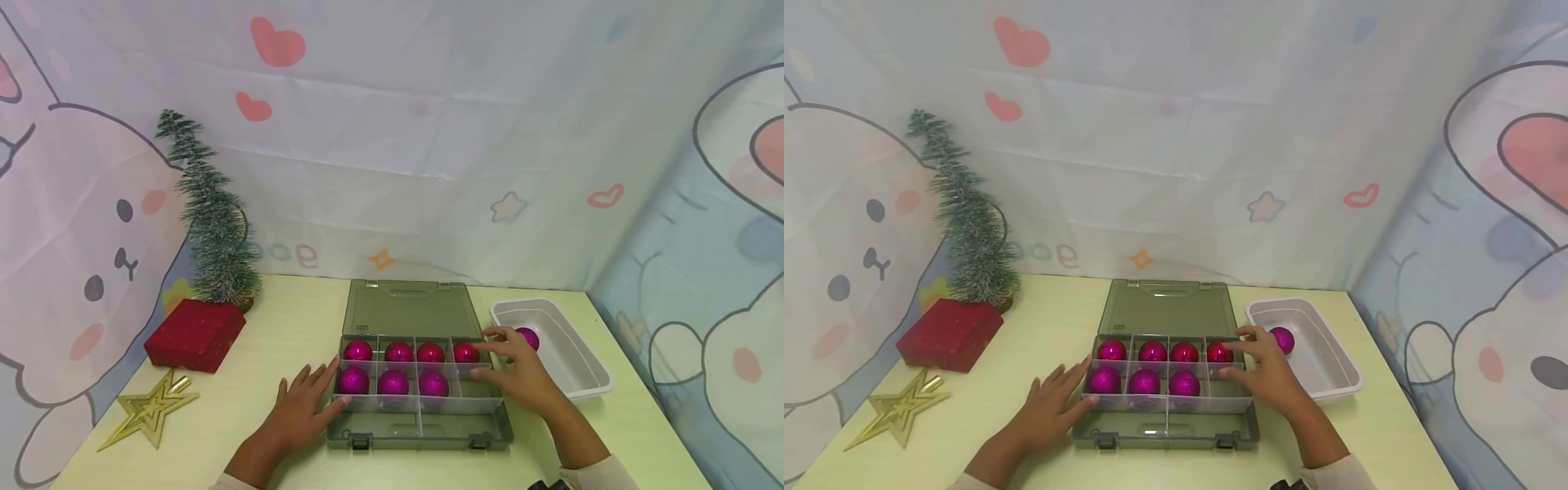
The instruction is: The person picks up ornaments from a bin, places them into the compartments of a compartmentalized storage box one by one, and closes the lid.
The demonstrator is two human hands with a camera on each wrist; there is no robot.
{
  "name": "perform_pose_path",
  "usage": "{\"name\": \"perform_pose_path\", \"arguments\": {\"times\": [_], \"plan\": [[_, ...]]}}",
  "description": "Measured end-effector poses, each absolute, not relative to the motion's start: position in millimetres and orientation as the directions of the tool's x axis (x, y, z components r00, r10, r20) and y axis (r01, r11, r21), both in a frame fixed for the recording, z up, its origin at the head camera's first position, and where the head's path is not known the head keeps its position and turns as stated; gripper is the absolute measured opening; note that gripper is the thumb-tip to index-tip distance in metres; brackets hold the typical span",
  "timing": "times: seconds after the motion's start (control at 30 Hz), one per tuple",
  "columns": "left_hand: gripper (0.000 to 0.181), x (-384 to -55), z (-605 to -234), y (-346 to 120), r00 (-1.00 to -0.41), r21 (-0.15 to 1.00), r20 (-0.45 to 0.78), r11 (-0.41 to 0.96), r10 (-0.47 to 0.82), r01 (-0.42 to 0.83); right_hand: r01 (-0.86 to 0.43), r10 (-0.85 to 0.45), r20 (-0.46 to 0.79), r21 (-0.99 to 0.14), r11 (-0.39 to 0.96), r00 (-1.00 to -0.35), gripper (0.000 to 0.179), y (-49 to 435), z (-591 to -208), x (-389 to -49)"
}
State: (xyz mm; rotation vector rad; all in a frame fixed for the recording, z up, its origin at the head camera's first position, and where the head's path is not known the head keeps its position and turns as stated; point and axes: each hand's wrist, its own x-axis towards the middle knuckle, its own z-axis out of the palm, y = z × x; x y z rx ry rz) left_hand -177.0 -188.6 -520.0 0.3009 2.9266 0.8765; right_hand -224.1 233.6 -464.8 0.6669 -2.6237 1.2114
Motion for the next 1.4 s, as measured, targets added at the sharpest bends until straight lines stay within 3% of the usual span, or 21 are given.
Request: {"name": "perform_pose_path", "arguments": {"times": [0.4, 0.7, 0.97, 1.4], "plan": [[0.082, -177, -519, -188, -0.979, 0.555, -0.01, 0.815, 0.205, 0.165, -0.564, -0.316, 0.468, -0.666, 0.488, -0.825, 0.037, 278, -462, -243], [0.082, -177, -521, -189, -0.979, 0.552, -0.007, 0.817, 0.204, 0.166, -0.395, -0.246, 0.309, -0.742, 0.542, -0.919, 0.04, 317, -457, -263], [0.082, -178, -521, -189, -0.979, 0.553, -0.003, 0.816, 0.204, 0.168, -0.285, -0.213, 0.194, -0.755, 0.59, -0.958, 0.048, 338, -454, -278], [0.082, -178, -519, -188, -0.979, 0.56, -0.01, 0.812, 0.205, 0.164, -0.236, -0.28, 0.054, -0.701, 0.673, -0.958, 0.058, 349, -455, -304]]}}
